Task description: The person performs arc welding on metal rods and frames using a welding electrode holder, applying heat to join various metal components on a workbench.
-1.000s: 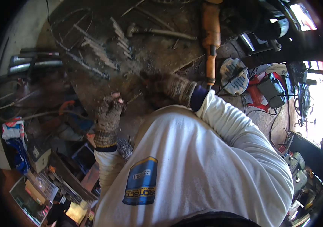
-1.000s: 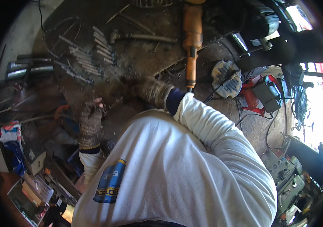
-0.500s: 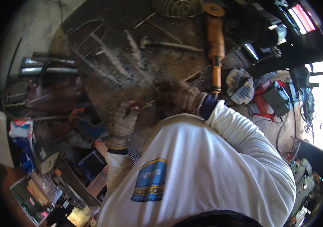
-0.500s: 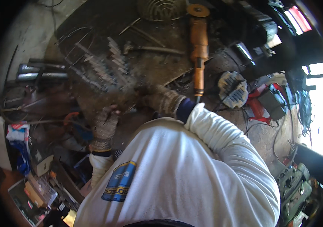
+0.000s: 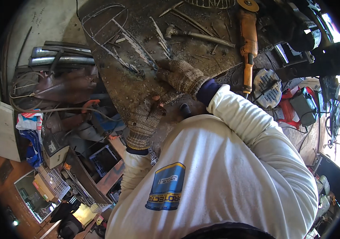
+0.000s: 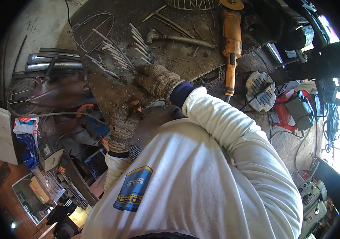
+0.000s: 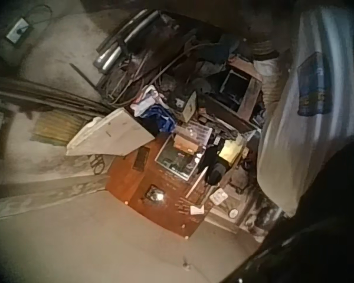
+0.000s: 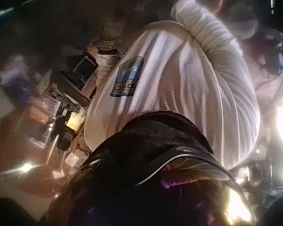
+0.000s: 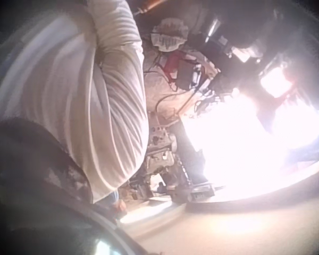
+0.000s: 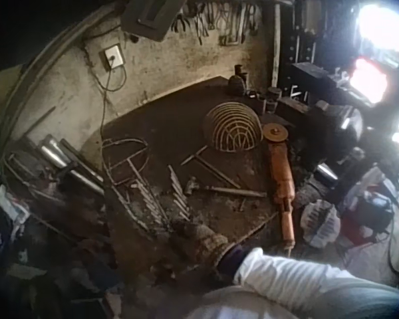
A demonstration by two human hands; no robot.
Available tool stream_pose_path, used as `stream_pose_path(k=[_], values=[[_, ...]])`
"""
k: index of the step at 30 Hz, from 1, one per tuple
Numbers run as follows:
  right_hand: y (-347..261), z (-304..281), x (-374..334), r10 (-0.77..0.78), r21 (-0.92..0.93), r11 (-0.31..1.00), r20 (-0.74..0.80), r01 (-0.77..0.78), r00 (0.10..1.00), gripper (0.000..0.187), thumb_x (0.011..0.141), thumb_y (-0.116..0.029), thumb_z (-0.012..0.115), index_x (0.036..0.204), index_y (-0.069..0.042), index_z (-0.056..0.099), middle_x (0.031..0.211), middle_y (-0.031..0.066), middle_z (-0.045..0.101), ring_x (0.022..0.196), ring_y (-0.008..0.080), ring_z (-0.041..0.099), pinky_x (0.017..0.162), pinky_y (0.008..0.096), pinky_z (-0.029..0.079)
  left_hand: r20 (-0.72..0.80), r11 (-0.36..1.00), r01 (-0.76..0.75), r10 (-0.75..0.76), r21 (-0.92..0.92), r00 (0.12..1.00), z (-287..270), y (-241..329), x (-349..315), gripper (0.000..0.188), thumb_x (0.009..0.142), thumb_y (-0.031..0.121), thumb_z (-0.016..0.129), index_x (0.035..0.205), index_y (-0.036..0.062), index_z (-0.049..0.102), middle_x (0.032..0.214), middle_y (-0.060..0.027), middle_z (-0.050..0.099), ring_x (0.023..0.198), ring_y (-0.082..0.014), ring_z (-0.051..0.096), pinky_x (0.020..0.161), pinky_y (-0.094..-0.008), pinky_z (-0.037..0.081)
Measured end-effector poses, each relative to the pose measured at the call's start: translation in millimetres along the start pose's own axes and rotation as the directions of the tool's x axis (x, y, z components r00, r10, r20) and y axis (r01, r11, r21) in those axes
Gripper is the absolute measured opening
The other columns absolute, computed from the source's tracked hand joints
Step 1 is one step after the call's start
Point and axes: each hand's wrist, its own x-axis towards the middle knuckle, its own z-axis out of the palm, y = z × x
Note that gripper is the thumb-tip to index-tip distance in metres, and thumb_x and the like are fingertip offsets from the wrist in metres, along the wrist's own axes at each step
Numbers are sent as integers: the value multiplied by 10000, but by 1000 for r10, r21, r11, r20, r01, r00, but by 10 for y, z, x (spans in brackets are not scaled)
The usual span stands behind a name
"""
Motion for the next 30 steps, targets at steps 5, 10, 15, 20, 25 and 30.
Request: stream_pose_path(k=[5, 10, 15, 20, 25, 30], values=[[230, 206, 124, -270, -144, 956, -92, 256, 958, 445, 938, -293, 652, 1274, -3, 617, 1162, 247, 673, 1099, 396, 649, 946, 448, 511, -18, 995, 35, -36, -93, 999, 32, -3, -28, 328, 863, 182, 766, 1172, 101, 694, 1148, -130, 685, 1085, -318, 647, 952, -446, 506], [586, 406, 333, -406, 42, 908, -166, 418, 899, 422, 945, -283, 638, 1259, -1, 617, 1130, 245, 675, 1077, 398, 652, 933, 452, 517, -12, 998, -11, 12, 63, 1000, 5, 8, -3, 332, 863, 184, 765, 1173, 92, 693, 1163, -132, 685, 1094, -313, 646, 979, -439, 490], [796, 507, 432, -430, 291, 828, -219, 479, 876, 420, 949, -282, 635, 1261, -2, 612, 1097, 243, 684, 1046, 405, 662, 907, 456, 526, -7, 995, 0, 1, 101, 1000, 7, 88, 25, 317, 878, 182, 747, 1174, 82, 691, 1173, -133, 682, 1105, -308, 641, 993, -433, 484], [798, 515, 426, -389, 289, 852, -209, 436, 897, 405, 942, -285, 660, 1237, -10, 618, 1078, 239, 688, 1032, 398, 669, 890, 447, 532, -21, 999, 16, -15, 50, 1000, 20, 111, 12, 293, 917, 177, 700, 1195, 83, 687, 1190, -122, 679, 1124, -294, 635, 1014, -422, 472], [757, 485, 418, -347, 330, 869, -125, 369, 929, 411, 932, -286, 680, 1231, -11, 617, 1104, 240, 676, 1047, 390, 663, 885, 438, 529, -12, 996, 23, -22, 85, 1000, 70, -43, -18, 300, 939, 133, 666, 1231, 63, 659, 1151, -93, 668, 1039, -230, 634, 909, -371, 512], [896, 601, 502, -343, 606, 706, -160, 366, 926, 392, 933, -269, 678, 1219, -11, 610, 1133, 240, 658, 1053, 395, 648, 881, 440, 528, 37, 996, 85, -85, 19, 996, 40, -57, 35, 307, 967, 133, 661, 1261, 50, 634, 1121, -79, 658, 971, -156, 627, 813, -295, 533]])
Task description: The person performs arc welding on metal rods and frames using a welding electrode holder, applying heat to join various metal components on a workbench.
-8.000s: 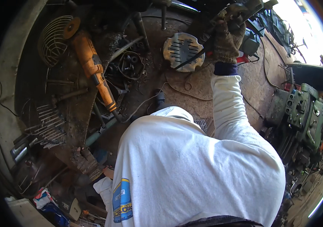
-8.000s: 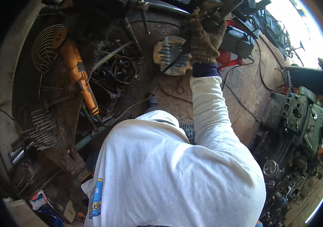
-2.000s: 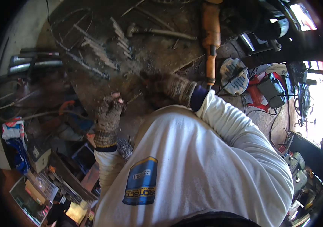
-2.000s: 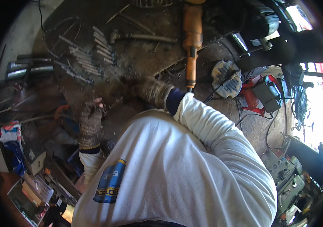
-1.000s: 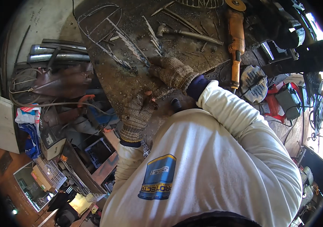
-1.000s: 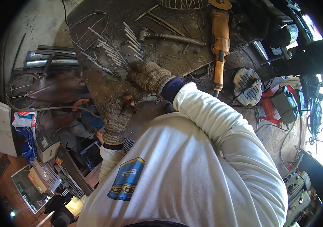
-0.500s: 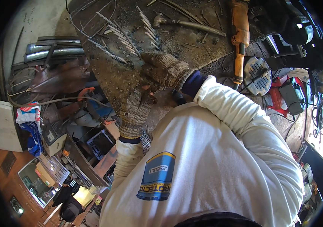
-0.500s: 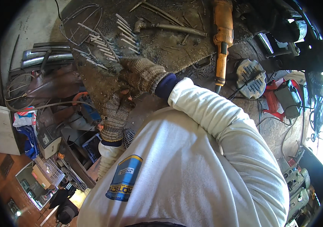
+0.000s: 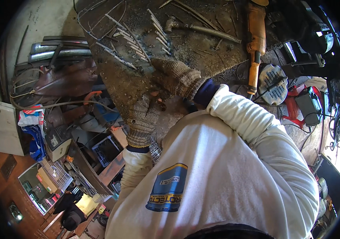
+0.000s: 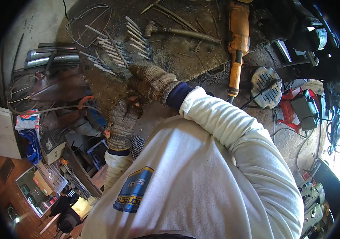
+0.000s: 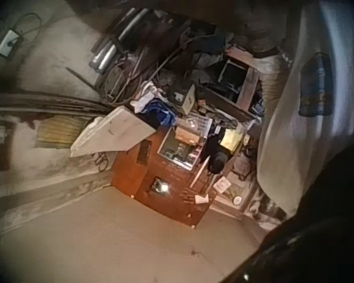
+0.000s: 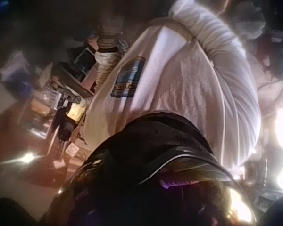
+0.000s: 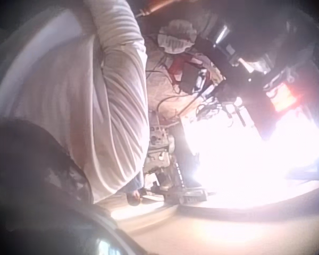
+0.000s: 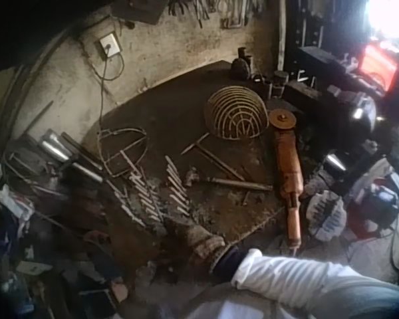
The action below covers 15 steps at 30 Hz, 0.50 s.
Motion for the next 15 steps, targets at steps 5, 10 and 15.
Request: stream_pose_path(k=[5, 10, 15], values=[[-126, 17, -3, 270, 20, 962, 121, -274, 955, 369, 1046, -223, 558, 1358, -29, 525, 1295, 174, 587, 1122, 369, 604, 938, 488, 537, -75, 995, 95, -95, -2, 993, -5, -105, 50, 337, 1009, 252, 641, 1283, 56, 627, 1150, -61, 659, 1003, -136, 621, 901, -268, 490], [-315, 1, -15, 231, -26, 973, 163, -229, 959, 381, 1043, -278, 577, 1327, -24, 557, 1293, 181, 616, 1145, 327, 629, 933, 455, 554, -142, 941, 231, -271, -249, 952, -5, 289, 242, 364, 1020, 297, 634, 1289, 51, 636, 1132, -39, 662, 1051, -122, 603, 941, -270, 472], [-1142, 165, -67, 268, -600, 780, 64, -177, 961, 451, 1041, -305, 589, 1359, 12, 545, 1295, 189, 639, 1177, 265, 631, 978, 396, 534, -89, 876, 231, -294, -424, 952, -32, 270, 357, 361, 1012, 272, 637, 1305, 61, 638, 1122, -32, 657, 1056, -117, 599, 947, -269, 472]])
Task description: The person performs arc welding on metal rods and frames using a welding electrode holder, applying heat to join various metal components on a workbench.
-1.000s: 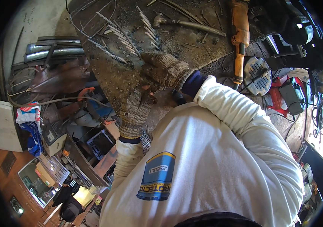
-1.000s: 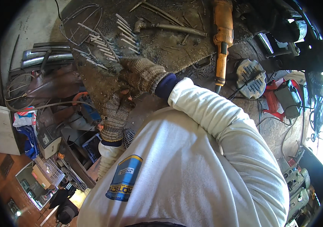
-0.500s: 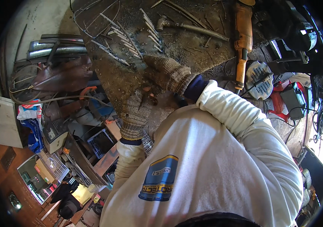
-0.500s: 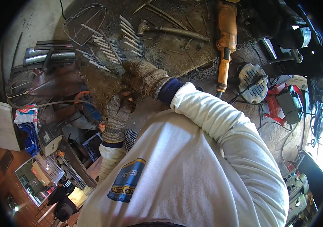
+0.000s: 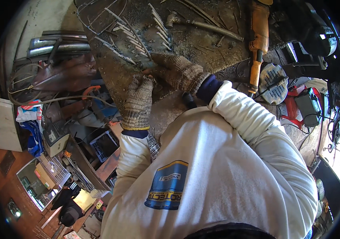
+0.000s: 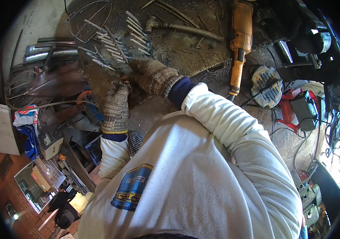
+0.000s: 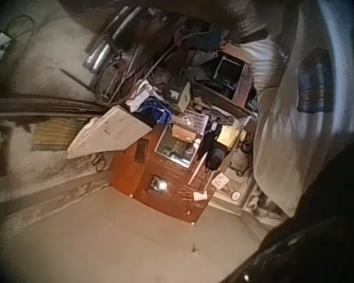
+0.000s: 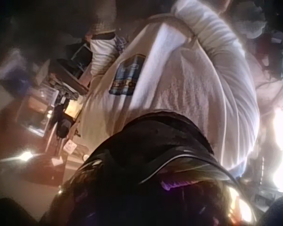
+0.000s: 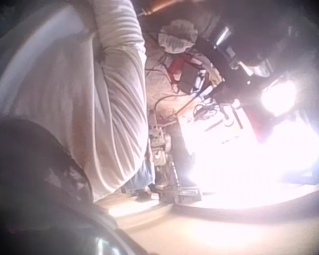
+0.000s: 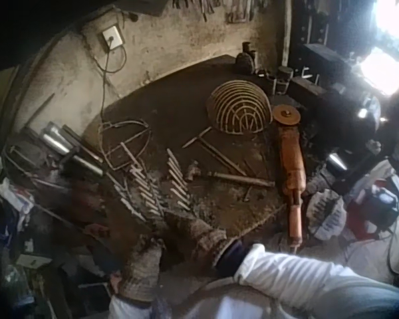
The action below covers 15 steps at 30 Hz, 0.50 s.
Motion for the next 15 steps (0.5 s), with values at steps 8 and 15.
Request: stream_pose_path(k=[8, 15], values=[[94, 30, 69, 63, 22, 998, 33, -64, 997, 410, 1042, -271, 593, 1372, -28, 578, 1227, 153, 689, 1115, 185, 652, 988, 315, 514, -80, 990, 39, -28, 136, 996, 55, 291, 64, 279, 977, 225, 637, 1176, 46, 717, 1131, -70, 704, 1061, -160, 625, 967, -310, 463], [344, 114, -3, -58, 327, 943, -17, 60, 998, 406, 1030, -192, 604, 1398, -27, 553, 1263, 151, 678, 1162, 214, 640, 1009, 354, 510, -47, 974, -18, 29, 226, 998, 111, 513, 97, 395, 949, 303, 705, 1250, 47, 695, 1176, -49, 704, 1090, -140, 627, 957, -311, 475]])
